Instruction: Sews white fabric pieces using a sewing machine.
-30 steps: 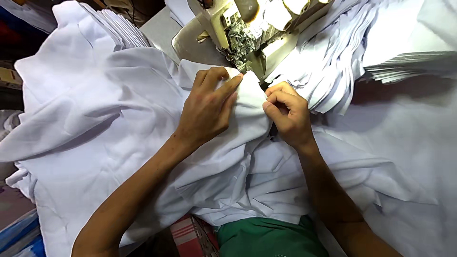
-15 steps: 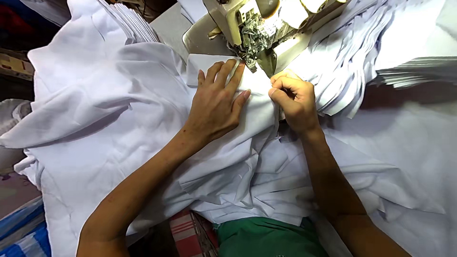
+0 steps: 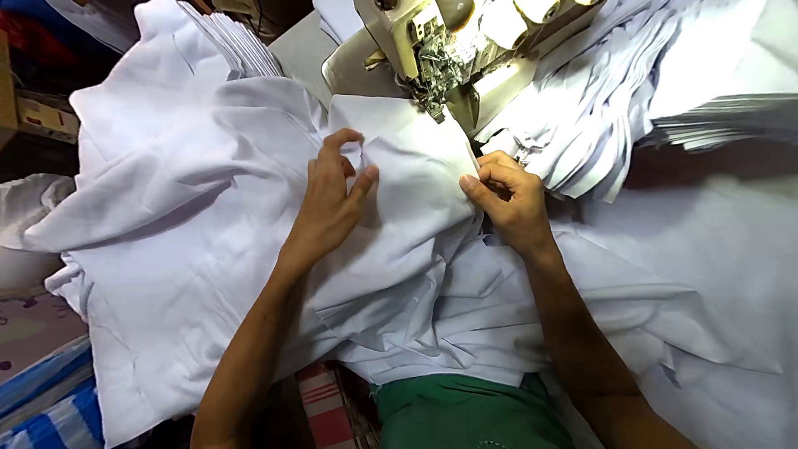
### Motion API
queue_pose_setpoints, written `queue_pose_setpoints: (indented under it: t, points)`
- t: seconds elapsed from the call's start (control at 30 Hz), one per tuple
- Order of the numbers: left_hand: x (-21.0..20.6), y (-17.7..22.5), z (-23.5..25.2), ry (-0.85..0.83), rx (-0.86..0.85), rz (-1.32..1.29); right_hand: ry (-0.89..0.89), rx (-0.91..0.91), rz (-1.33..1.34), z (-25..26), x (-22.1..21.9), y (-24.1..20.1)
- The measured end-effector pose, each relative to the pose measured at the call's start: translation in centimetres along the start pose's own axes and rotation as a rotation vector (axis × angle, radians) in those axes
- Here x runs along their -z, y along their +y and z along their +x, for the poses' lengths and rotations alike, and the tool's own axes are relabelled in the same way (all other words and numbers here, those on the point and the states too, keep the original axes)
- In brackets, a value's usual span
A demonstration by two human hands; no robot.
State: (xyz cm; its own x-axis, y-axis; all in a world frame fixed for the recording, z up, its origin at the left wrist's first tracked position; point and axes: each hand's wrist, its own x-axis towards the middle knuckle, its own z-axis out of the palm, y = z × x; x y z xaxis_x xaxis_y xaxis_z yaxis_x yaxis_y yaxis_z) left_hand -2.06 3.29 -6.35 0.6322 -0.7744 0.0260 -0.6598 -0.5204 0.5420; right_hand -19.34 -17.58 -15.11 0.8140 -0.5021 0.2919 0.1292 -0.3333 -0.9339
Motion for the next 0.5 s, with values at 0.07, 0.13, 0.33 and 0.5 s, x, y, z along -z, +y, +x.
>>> queue_pose_setpoints:
  t: [0.07,0.13,0.33,0.5]
  points:
    - [-0.1,-0.9,-0.3,-0.102,0.14,-0.147,0.023,0.02,0.055,-0.4,0.1,0.0]
    - [-0.4,-1.8,0.3,-0.186,0.248,-0.254,0.035,0.028,0.076,-0.4,0.4,-0.3]
    - [0.4,0.5,-2.4,0.08,0.228,-0.396,0.057,-0.05,-0.069,-0.7,1.1,-1.4]
    - [-1.1,1.1,-6.5,0.557,0.202,0.034,0.083,-0.097,-0.19,-1.5,0.8,-2.2]
